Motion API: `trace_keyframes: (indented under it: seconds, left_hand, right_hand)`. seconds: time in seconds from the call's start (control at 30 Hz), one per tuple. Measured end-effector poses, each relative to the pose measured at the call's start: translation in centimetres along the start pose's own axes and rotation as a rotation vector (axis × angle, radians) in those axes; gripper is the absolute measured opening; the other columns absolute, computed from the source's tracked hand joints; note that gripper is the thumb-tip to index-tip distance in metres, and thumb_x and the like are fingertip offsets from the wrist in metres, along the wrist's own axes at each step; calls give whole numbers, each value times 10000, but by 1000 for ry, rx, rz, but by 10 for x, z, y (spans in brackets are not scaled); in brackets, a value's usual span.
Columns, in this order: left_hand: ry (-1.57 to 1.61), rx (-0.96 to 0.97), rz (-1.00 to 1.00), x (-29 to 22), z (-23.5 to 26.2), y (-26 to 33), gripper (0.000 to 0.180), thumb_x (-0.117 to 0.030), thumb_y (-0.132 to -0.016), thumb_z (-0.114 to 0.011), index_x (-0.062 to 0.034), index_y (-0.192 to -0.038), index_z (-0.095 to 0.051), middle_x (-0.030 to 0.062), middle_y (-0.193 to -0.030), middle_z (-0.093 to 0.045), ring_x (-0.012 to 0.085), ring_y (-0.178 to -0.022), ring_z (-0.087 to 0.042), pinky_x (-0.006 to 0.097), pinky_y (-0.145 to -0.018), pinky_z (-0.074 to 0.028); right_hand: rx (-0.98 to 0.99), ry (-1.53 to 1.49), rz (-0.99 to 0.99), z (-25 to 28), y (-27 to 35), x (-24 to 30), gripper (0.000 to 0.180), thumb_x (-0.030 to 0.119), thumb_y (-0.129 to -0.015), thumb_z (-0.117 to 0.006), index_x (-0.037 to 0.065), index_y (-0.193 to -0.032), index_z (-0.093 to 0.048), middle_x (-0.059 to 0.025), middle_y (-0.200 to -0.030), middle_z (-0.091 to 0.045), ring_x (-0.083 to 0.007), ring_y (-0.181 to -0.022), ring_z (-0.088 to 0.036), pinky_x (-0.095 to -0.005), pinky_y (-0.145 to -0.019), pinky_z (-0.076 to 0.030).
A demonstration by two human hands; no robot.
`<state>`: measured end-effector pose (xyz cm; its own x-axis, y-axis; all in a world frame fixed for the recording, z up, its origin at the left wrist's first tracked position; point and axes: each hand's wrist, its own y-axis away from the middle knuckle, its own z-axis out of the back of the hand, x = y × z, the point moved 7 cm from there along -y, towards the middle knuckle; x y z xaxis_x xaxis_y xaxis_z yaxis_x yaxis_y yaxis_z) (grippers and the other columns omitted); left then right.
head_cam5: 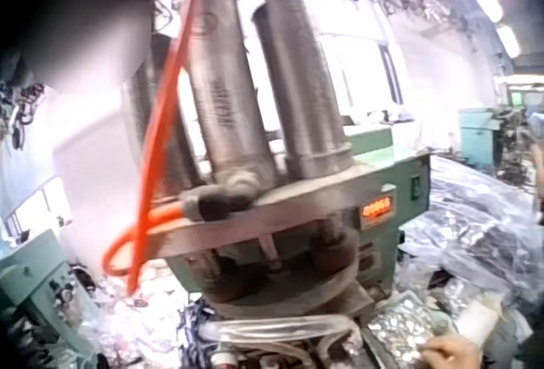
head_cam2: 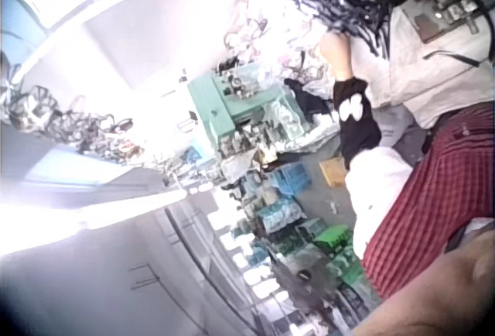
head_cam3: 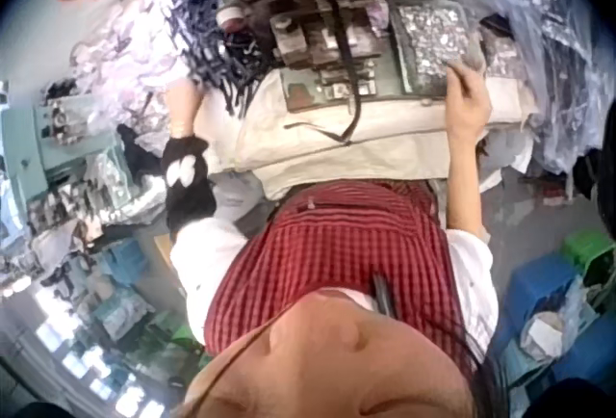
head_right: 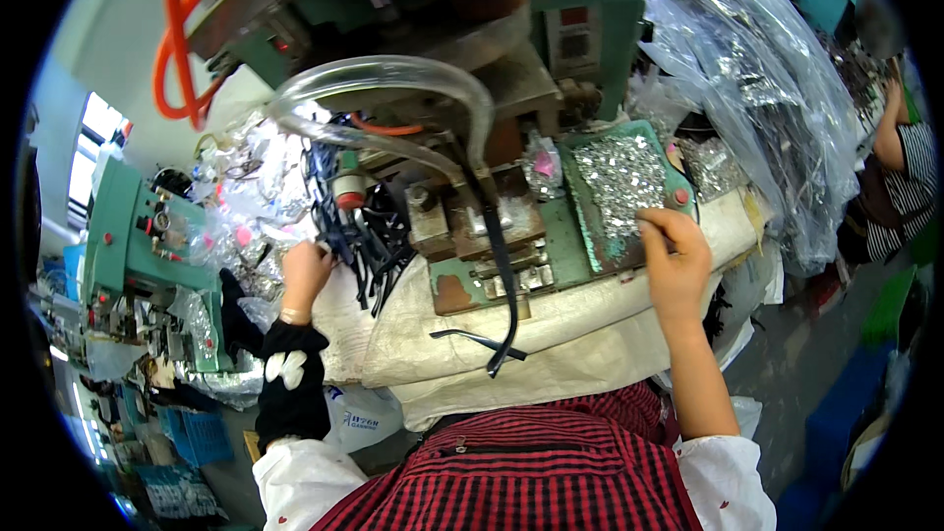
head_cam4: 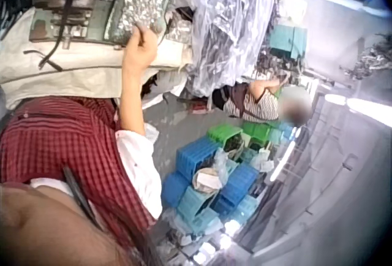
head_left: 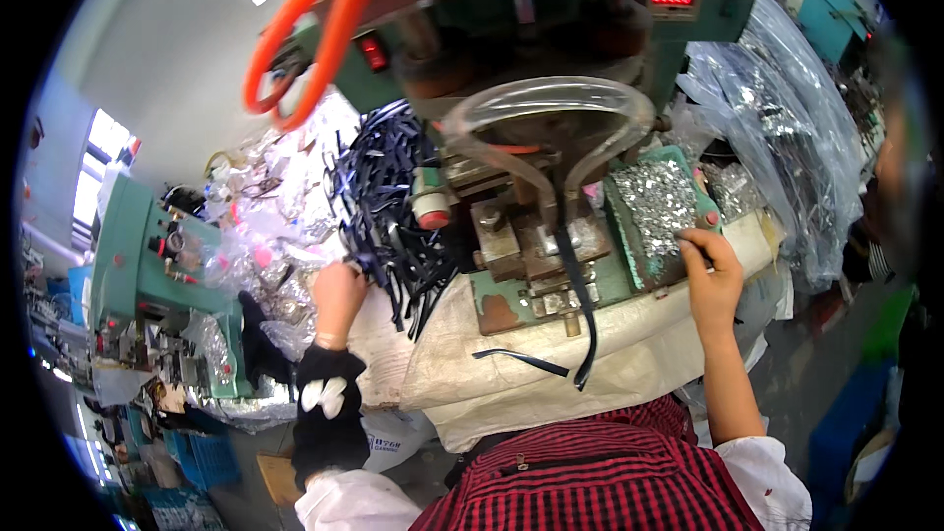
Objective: The person assembles small black cables by inserting them into a press machine and adding small metal components. They repeatedly pick cables, operate the machine, and place finished pieces aside.
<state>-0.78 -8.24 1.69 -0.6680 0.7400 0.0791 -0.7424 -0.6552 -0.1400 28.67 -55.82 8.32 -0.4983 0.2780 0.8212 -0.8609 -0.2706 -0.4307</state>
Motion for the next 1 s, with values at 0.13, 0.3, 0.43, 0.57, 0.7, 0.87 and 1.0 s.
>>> trace_keyframes:
  seconds: [0.13, 0.3, 0.43, 0.57, 0.7, 0.87, 1.0]
  left_hand:
    - [902, 572, 398, 7, 0, 26, 155, -133, -860, -730, 17, -838, -761, 58, -661, -679, 100, -497, -571, 253, -463, -414]
    - [1960, 565, 728, -17, -20, 57, 92, -153, -932, -635, -63, -923, -616, 46, -775, -667, 84, -497, -494, 225, -442, -394]
    - [2015, 109, 577, -98, 67, 77, 103, -145, -979, -598, -55, -1018, -567, 116, -824, -690, 128, -533, -535, 206, -499, -435]
    - [1918, -421, 215, -122, 148, 79, 113, -152, -1043, -529, -47, -1001, -537, 174, -832, -695, 171, -583, -611, 241, -489, -471]
    - [1437, -717, -248, -184, 206, 98, 39, -8, -953, -613, 6, -974, -584, 212, -903, -706, 226, -737, -684, 279, -578, -552]
    - [745, -727, -835, -275, 216, 99, 245, 12, -727, -815, -35, -954, -736, 155, -928, -744, 209, -674, -689, 284, -555, -524]
    - [736, -809, -930, -286, 201, 87, 275, -29, -699, -844, -46, -939, -711, 147, -944, -743, 170, -563, -621, 269, -455, -430]
  right_hand:
    - [155, -167, 238, -32, -21, 89, 124, 11, -810, -733, 9, -934, -723, -125, -926, -706, -276, -886, -668, -364, -820, -511]
    - [187, -566, -10, -98, -18, 98, 187, -22, -842, -713, 10, -1023, -680, -106, -956, -705, -191, -902, -678, -307, -799, -525]
    - [177, -789, -152, -105, -12, 98, 270, -35, -896, -674, -44, -1153, -594, -77, -1035, -696, -118, -949, -656, -255, -848, -514]
    - [281, -900, -210, -109, -10, 114, 362, -34, -901, -656, -39, -1241, -532, -94, -1152, -671, -114, -971, -643, -259, -887, -500]
    - [317, -626, -99, -85, -2, 134, 435, 9, -875, -664, -7, -1293, -541, -147, -1198, -663, -200, -1037, -662, -323, -932, -503]
    - [180, 352, 308, -47, -26, 70, 298, 102, -805, -728, 56, -1097, -686, -205, -1241, -627, -368, -1229, -565, -472, -968, -490]
    - [20, 557, 279, -38, -26, 4, 212, 122, -751, -783, 69, -932, -687, -177, -1189, -629, -401, -1284, -509, -502, -985, -455]
